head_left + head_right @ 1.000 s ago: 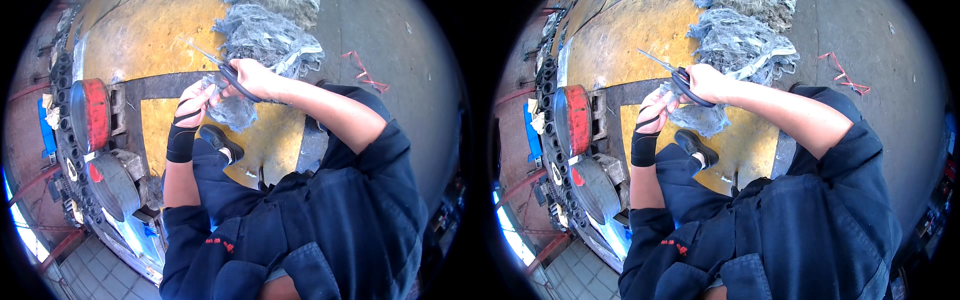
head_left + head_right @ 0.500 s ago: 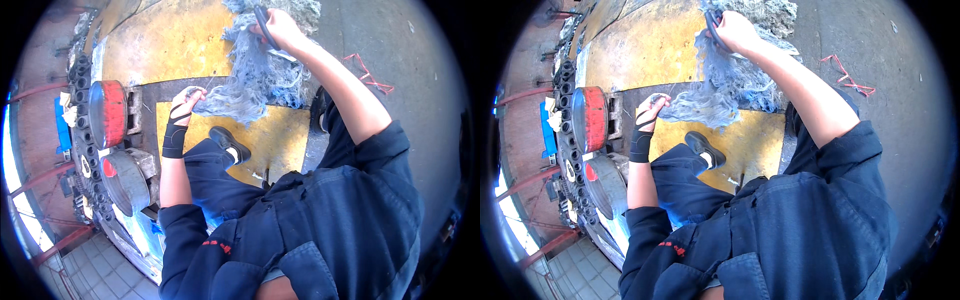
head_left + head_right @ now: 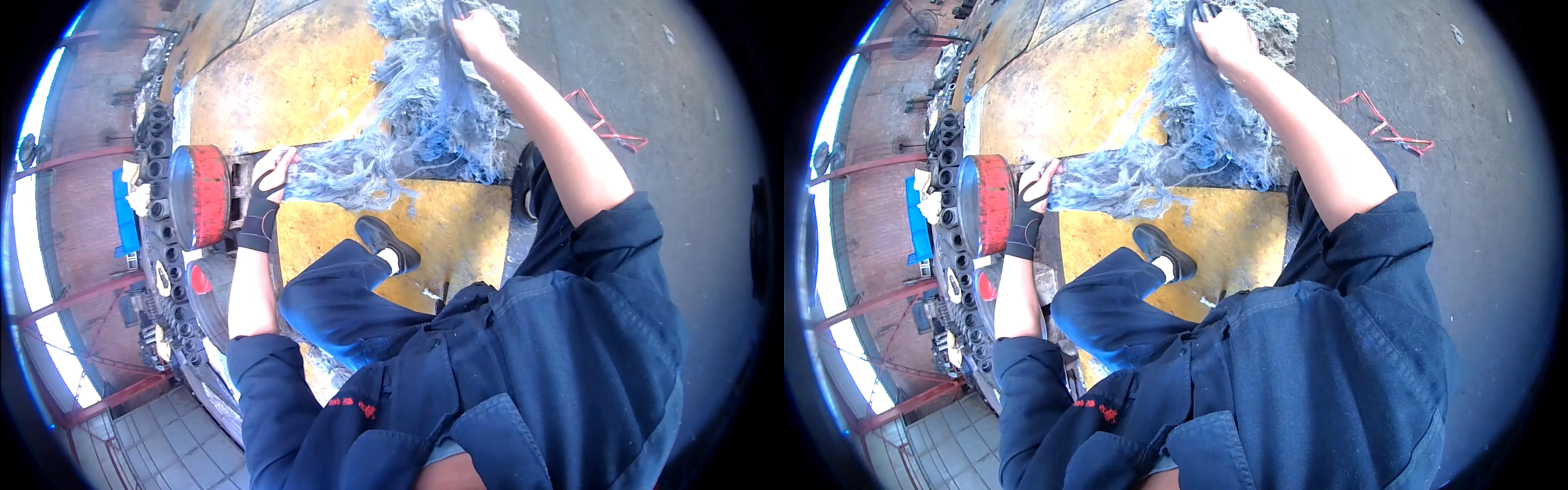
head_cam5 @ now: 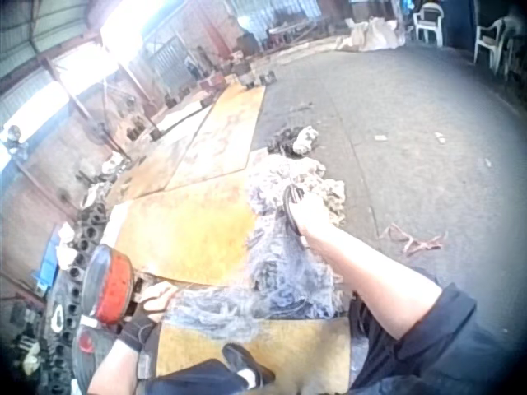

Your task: The person cuts into a clump of gray fibrous material with a pair of scissors, pulling off small sections and setting them aside on the floor.

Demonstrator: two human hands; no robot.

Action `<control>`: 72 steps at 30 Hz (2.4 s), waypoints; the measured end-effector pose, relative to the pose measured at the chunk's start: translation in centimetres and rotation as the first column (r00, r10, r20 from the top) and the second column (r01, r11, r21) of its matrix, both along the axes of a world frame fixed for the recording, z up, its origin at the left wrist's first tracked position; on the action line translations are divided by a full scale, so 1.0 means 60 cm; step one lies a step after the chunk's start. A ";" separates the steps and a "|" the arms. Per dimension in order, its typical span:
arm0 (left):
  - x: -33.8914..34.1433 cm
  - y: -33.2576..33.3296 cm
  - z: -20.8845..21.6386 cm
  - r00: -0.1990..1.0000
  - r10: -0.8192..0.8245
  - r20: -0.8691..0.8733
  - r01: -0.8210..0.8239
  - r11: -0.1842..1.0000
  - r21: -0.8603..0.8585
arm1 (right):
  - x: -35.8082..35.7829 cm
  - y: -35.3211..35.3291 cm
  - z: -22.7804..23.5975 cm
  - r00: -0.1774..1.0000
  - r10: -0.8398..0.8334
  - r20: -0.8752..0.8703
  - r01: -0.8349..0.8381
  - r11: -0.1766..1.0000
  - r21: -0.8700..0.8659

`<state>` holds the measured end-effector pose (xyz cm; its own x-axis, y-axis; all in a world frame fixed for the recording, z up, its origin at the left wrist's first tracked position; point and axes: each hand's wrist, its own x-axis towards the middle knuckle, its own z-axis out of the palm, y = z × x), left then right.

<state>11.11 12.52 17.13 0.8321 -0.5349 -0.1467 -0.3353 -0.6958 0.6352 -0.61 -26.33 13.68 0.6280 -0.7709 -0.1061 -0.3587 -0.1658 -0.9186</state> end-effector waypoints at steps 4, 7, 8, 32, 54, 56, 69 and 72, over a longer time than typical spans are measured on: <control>0.034 0.100 0.028 0.894 -0.078 0.440 -0.093 0.931 0.353 | 0.031 -0.058 -0.073 0.867 -0.448 0.218 0.486 0.857 -0.173; 0.024 0.188 0.071 0.776 -0.242 0.582 -0.211 0.770 0.602 | 0.021 -0.125 -0.112 0.829 -0.445 0.338 0.207 0.806 0.554; 0.038 0.223 0.080 0.756 -0.280 0.592 -0.205 0.757 0.620 | 0.022 -0.159 -0.139 0.771 -0.549 0.322 0.288 0.752 0.593; -0.278 0.870 0.409 0.528 0.275 0.803 -0.849 0.192 0.493 | -0.007 -0.258 -0.198 0.516 -0.806 0.290 0.414 0.531 0.739; -0.453 0.580 0.161 0.773 0.560 0.300 -0.621 0.764 0.175 | 0.060 -0.263 -0.196 0.756 -0.361 0.546 -0.223 0.642 0.733; -0.458 0.497 0.122 0.803 0.596 -0.016 -0.589 0.798 0.130 | 0.067 -0.242 -0.184 0.797 -0.309 0.520 -0.235 0.634 0.737; -0.484 0.453 0.010 0.831 0.550 0.083 -0.552 0.796 0.247 | 0.074 -0.274 -0.200 0.798 -0.343 0.495 -0.304 0.480 0.823; -0.534 0.659 0.005 0.647 0.666 0.371 -0.741 0.663 0.103 | 0.076 -0.272 -0.194 0.795 -0.380 0.473 -0.282 0.459 0.842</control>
